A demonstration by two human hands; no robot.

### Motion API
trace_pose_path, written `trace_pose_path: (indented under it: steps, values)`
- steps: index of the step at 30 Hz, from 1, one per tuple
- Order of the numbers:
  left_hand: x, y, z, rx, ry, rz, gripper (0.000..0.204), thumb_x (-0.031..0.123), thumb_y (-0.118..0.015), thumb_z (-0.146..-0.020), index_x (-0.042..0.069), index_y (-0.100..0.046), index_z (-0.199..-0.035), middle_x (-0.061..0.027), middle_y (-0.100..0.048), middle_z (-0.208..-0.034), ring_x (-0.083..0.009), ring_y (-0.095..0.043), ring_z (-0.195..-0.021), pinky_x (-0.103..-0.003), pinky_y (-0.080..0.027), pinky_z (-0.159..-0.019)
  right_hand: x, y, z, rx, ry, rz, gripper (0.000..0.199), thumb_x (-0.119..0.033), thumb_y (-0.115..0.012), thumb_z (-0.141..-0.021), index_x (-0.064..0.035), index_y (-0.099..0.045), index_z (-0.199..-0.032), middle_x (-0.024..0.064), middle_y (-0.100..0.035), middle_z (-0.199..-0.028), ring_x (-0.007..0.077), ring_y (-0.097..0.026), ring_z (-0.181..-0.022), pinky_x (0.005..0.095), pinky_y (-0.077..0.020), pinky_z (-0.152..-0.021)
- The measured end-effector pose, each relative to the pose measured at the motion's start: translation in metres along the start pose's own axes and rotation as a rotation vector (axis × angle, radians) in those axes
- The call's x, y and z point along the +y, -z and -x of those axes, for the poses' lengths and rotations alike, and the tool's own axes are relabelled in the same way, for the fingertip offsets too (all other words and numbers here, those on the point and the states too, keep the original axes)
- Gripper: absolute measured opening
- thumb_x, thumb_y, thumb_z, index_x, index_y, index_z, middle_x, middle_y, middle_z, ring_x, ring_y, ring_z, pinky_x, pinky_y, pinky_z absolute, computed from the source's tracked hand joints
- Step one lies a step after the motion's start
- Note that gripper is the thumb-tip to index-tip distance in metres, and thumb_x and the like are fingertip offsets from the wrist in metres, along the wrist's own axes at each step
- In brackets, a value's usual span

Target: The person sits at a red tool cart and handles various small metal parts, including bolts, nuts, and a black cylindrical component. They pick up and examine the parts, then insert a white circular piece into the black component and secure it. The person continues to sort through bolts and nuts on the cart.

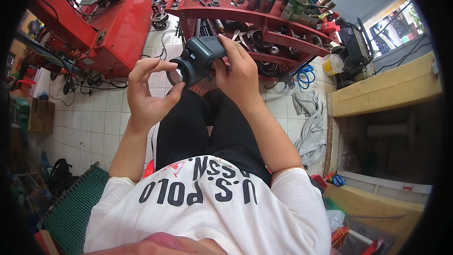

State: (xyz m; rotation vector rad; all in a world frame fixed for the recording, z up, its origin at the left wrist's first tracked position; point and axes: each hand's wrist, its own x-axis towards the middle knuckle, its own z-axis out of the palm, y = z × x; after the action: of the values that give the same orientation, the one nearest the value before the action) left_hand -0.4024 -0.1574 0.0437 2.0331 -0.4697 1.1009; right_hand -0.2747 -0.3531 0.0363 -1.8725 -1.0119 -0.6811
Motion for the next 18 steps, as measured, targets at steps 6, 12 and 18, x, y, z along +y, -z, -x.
trace_pose_path:
  steps: [6,12,18]
  values:
    - [0.0,0.003,0.004,-0.021,-0.011,0.019,0.073,-0.005,-0.085,-0.081,0.006,-0.044,-0.14,-0.0177,-0.071,-0.118,-0.0266,-0.071,-0.108,-0.04,-0.055,-0.1,-0.001,0.001,0.003,0.0,-0.006,-0.015,0.055,0.006,-0.074,-0.081,-0.0004,-0.063,-0.134,0.0184,-0.072,-0.114,0.0336,-0.073,-0.091,0.0384,-0.0603,-0.075]
    - [0.006,0.01,0.003,-0.082,0.042,-0.039,0.069,-0.001,-0.088,-0.083,0.005,-0.048,-0.139,-0.0172,-0.075,-0.119,-0.026,-0.074,-0.111,-0.039,-0.055,-0.101,-0.002,0.003,0.01,-0.058,-0.046,0.009,0.052,0.002,-0.074,-0.082,-0.0005,-0.064,-0.133,0.0178,-0.072,-0.11,0.0351,-0.072,-0.089,0.0407,-0.058,-0.076]
    - [0.014,0.008,-0.001,-0.106,0.071,-0.161,0.066,0.004,-0.089,-0.084,0.003,-0.052,-0.138,-0.0146,-0.08,-0.114,-0.0229,-0.076,-0.108,-0.035,-0.055,-0.1,0.006,0.003,0.019,-0.073,-0.048,0.052,0.05,0.0,-0.074,-0.082,0.0011,-0.064,-0.131,0.0181,-0.072,-0.107,0.0363,-0.072,-0.089,0.0417,-0.0573,-0.076]
